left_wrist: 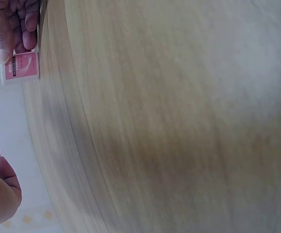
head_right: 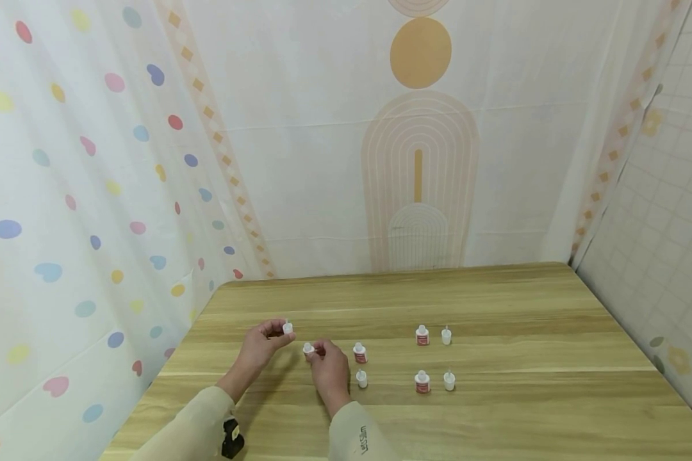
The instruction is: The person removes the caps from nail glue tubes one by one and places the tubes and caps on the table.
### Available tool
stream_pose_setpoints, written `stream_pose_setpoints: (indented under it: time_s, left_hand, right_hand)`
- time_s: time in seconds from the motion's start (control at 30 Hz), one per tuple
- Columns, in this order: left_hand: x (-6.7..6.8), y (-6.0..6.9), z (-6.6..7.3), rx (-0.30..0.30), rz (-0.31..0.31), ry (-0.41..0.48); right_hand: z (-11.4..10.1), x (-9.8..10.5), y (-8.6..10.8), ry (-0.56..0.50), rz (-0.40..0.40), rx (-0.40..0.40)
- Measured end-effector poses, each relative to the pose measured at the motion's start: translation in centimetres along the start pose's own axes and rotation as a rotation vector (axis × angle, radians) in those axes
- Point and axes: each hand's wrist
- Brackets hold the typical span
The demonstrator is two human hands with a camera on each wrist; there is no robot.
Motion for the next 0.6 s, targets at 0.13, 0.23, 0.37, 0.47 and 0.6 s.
stream_pose_setpoints:
  time_s: [0.13, 0.23, 0.37, 0.47, 0.6]
  left_hand:
    - [-0.01, -0.08, 0.03, -0.001, 0.001, 0.008]
    - [0.02, -0.12, 0.07, 0.002, 0.001, 0.012]
    - [0.03, -0.11, 0.00, 0.002, 0.002, 0.018]
    - [0.03, -0.12, -0.10, -0.003, 0.006, 0.036]
    - [0.04, -0.12, -0.20, -0.005, 0.010, 0.045]
  right_hand:
    - [-0.02, -0.02, 0.03, -0.008, -0.001, 0.000]
    - [-0.03, -0.04, 0.08, -0.013, -0.004, 0.001]
    - [-0.10, -0.03, 0.16, -0.017, -0.006, 0.005]
    - [-0.17, -0.02, 0.24, -0.015, -0.006, 0.012]
    - [-0.23, -0.06, 0.28, -0.012, -0.004, 0.014]
Point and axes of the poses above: each hand's wrist, its own y-axis away from the middle knuckle, its own x-axis out of the back of the hand, z = x × y, and after that the axes turned 13 degrees about -z, right-handed
